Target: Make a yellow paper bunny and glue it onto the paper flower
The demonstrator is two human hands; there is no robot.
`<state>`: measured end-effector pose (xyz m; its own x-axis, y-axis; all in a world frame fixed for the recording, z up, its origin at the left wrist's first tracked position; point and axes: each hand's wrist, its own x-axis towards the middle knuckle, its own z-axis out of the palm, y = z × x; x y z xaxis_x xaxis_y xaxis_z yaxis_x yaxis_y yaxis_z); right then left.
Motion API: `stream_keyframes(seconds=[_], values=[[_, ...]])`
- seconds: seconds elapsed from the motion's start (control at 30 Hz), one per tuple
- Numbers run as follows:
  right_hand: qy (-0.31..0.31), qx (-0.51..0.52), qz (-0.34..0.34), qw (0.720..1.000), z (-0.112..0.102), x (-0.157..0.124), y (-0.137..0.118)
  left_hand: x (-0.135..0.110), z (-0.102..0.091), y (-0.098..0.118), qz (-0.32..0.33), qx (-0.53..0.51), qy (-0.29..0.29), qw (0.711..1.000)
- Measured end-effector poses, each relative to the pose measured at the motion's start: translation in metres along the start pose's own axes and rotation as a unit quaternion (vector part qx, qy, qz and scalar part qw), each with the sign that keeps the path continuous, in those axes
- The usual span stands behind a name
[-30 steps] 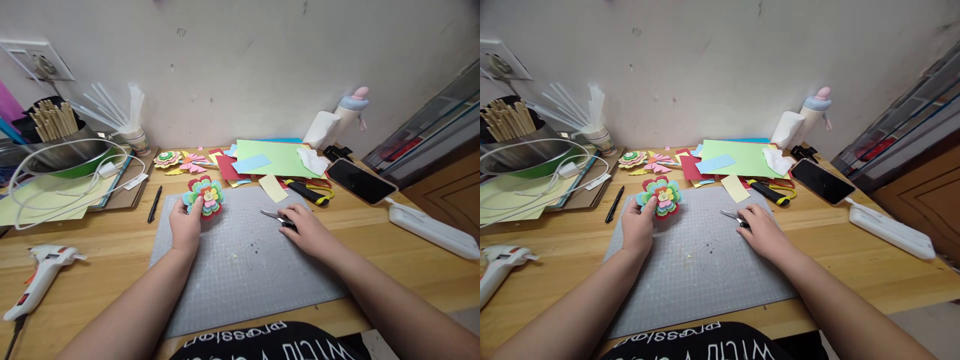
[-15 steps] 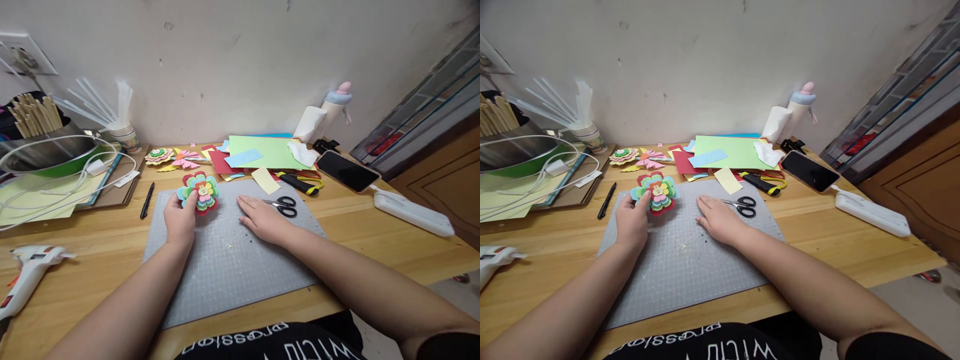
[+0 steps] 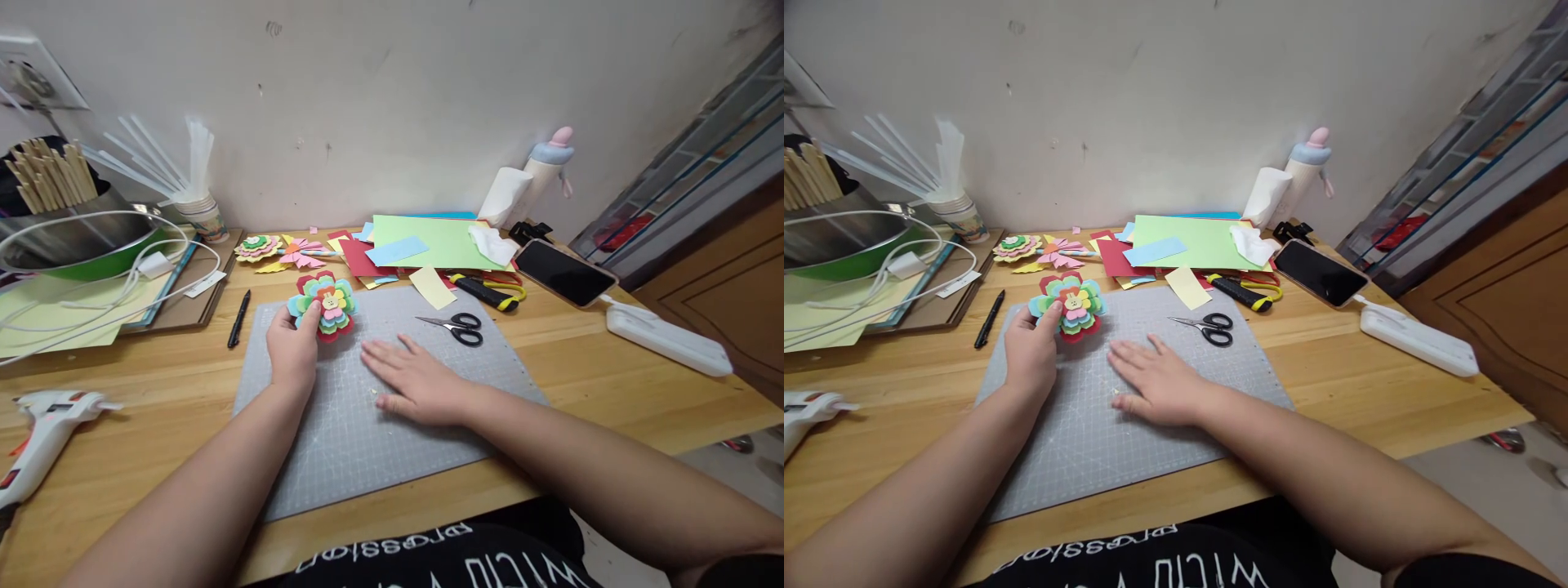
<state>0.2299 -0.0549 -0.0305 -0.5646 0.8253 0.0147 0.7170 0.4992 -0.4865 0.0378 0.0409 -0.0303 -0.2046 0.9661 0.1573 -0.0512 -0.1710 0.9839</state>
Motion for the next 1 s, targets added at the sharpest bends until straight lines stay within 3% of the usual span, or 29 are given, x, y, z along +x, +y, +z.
stream_keyframes(seconds=[0.17,0.3,0.43,0.5,0.6,0.67,0.77,0.87,1.0], values=[[-0.079,-0.012,-0.121,0.989,0.010,-0.014,-0.027,0.000,0.000,-0.002,-0.002,-0.016,-0.001,1.000],[-0.132,0.042,-0.160,0.977,0.001,-0.037,-0.032,-0.001,0.000,-0.002,-0.008,-0.026,-0.005,1.000],[-0.177,0.191,-0.128,0.957,-0.020,-0.061,-0.020,-0.001,-0.001,-0.003,-0.010,-0.023,-0.006,1.000],[-0.097,0.277,-0.051,0.954,-0.024,-0.068,-0.012,-0.001,-0.001,-0.003,-0.010,-0.021,-0.007,1.000],[0.030,0.178,0.051,0.982,-0.016,-0.067,-0.006,-0.001,0.000,-0.003,-0.013,-0.019,-0.006,1.000],[0.024,0.046,0.059,0.997,-0.003,-0.062,-0.011,0.000,0.000,-0.002,-0.016,-0.019,-0.004,1.000],[-0.007,-0.047,0.019,0.999,0.014,-0.054,-0.031,0.000,0.001,-0.002,-0.019,-0.021,-0.002,1.000],[-0.052,-0.032,-0.046,0.997,0.028,-0.050,-0.053,0.001,0.002,-0.001,-0.014,-0.019,0.003,1.000],[-0.058,-0.009,-0.121,0.991,0.049,-0.056,-0.067,0.001,0.003,-0.002,-0.008,-0.011,0.010,1.000]])
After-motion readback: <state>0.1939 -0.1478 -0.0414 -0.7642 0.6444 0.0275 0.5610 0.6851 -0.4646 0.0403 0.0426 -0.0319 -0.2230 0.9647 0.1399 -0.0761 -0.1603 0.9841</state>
